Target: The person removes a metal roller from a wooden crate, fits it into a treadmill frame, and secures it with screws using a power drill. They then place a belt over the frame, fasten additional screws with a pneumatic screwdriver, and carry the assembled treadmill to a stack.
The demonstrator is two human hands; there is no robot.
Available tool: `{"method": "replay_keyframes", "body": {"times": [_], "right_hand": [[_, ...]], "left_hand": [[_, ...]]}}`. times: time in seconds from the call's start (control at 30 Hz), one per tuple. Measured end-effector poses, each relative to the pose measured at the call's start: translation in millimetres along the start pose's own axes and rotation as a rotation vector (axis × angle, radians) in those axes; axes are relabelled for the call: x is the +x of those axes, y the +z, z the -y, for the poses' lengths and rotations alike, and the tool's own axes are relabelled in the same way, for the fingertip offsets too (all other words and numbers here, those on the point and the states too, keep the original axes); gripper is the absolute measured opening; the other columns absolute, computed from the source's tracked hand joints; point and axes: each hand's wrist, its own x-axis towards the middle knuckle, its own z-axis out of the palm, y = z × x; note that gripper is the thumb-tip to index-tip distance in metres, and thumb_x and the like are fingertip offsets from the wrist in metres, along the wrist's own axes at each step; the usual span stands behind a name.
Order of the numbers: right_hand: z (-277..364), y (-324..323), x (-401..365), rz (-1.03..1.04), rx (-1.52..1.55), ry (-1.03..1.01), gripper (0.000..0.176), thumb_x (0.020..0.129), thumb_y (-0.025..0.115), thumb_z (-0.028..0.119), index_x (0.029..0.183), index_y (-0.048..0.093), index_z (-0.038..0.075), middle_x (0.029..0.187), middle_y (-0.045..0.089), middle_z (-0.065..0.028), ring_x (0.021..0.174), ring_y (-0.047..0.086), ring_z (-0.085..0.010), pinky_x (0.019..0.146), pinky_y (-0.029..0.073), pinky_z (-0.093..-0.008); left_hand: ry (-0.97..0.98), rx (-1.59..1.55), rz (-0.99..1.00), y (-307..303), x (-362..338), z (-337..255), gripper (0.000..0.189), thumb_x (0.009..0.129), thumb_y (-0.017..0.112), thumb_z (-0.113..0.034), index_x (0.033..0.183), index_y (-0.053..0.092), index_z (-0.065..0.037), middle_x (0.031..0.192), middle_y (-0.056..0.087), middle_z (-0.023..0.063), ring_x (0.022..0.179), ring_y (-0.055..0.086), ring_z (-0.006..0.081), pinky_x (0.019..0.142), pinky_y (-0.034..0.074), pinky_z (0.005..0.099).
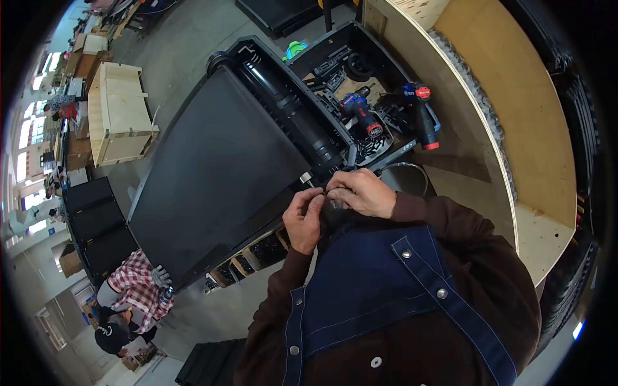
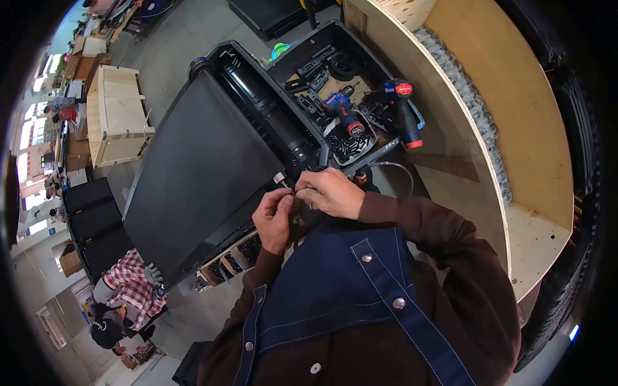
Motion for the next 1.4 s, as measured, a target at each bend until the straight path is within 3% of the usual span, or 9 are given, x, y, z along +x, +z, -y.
{"method": "replay_keyframes", "body": {"times": [0.17,0.27,0.33,0.47,0.57,0.87,1.2,1.3,1.4], "right_hand": [[11.9,9.9,20.2,-0.084,0.42,0.27,0.012,0.1,0.058,0.009,0.097,0.061,-0.002,0.073,0.062,-0.0015,0.062,0.059,-0.0062,0.054,0.047,-0.023],[7.5,4.9,27.8,-0.078,0.289,0.247,0.01,0.097,0.061,0.01,0.095,0.063,0.0,0.075,0.064,-0.005,0.067,0.064,-0.0142,0.058,0.05,-0.0286],[0.2,-3.5,37.6,-0.201,-0.417,-0.206,0.009,0.091,0.064,0.01,0.09,0.065,0.002,0.081,0.064,-0.0119,0.073,0.066,-0.0296,0.063,0.052,-0.0401],[-6.9,-9.2,43.8,0.029,-0.68,-0.019,0.007,0.083,0.068,0.01,0.086,0.065,0.004,0.09,0.06,-0.0155,0.081,0.063,-0.0368,0.069,0.051,-0.0466],[-7.4,3.1,49.3,0.072,-0.716,-0.057,0.008,0.08,0.067,0.008,0.087,0.064,0.004,0.09,0.059,-0.0155,0.08,0.063,-0.0371,0.068,0.051,-0.0475],[-10.5,35.7,33.2,-0.166,-0.665,-0.101,0.021,0.079,0.066,0.004,0.1,0.063,0.004,0.088,0.057,-0.0143,0.078,0.062,-0.0349,0.063,0.051,-0.0451],[-16.4,25.9,19.5,-0.07,-0.652,-0.206,0.031,0.08,0.065,0.001,0.111,0.059,0.006,0.089,0.061,-0.0147,0.076,0.064,-0.0368,0.063,0.052,-0.0457],[-11.4,-17.3,8.3,-0.257,-0.476,-0.202,0.029,0.088,0.065,0.0,0.117,0.062,0.005,0.096,0.069,-0.0162,0.086,0.069,-0.0356,0.072,0.056,-0.0399],[-63.8,-95.4,-5.8,-0.92,-0.419,0.026,0.03,0.09,0.068,0.005,0.119,0.06,0.004,0.101,0.068,-0.0153,0.09,0.069,-0.0277,0.079,0.055,-0.0328]], "left_hand": [[-0.044,-0.265,-0.03,1.4,23.2,2.4,0.024,0.099,0.067,-0.014,0.115,0.063,0.003,0.098,0.067,0.0041,0.084,0.061,0.0078,0.077,0.05,0.0228],[-0.064,-0.314,0.105,-12.7,36.9,-7.7,0.02,0.098,0.067,-0.011,0.115,0.064,0.001,0.096,0.066,0.0024,0.082,0.06,0.0073,0.076,0.05,0.0227],[-0.043,0.089,0.271,-36.0,53.8,-26.1,0.02,0.096,0.068,-0.008,0.114,0.065,-0.001,0.095,0.067,0.0041,0.078,0.061,0.009,0.074,0.049,0.0224],[0.665,0.869,0.486,-57.1,86.8,-45.0,0.033,0.082,0.072,-0.005,0.115,0.067,-0.005,0.109,0.066,0.008,0.107,0.063,0.0257,0.102,0.046,0.0404],[0.798,0.942,0.73,-57.8,104.3,-45.1,0.034,0.077,0.073,-0.007,0.11,0.067,-0.006,0.114,0.063,0.0067,0.122,0.054,0.0286,0.115,0.032,0.0489],[0.647,1.105,1.316,-43.9,162.6,-49.1,0.025,0.076,0.077,-0.018,0.096,0.069,-0.005,0.099,0.064,0.0077,0.106,0.058,0.0283,0.102,0.039,0.0432],[0.703,1.054,1.328,-49.0,159.0,-44.4,0.025,0.077,0.075,-0.018,0.097,0.069,-0.004,0.094,0.061,0.0052,0.1,0.056,0.0242,0.093,0.039,0.0383],[0.715,0.994,1.325,-48.1,161.0,-44.7,0.039,0.076,0.076,-0.014,0.114,0.071,-0.006,0.096,0.061,0.0055,0.102,0.056,0.0244,0.098,0.038,0.038],[0.735,0.982,1.272,-47.4,158.5,-40.3,0.037,0.072,0.078,-0.014,0.108,0.073,-0.008,0.093,0.06,0.0029,0.097,0.056,0.0224,0.095,0.039,0.037]]}}
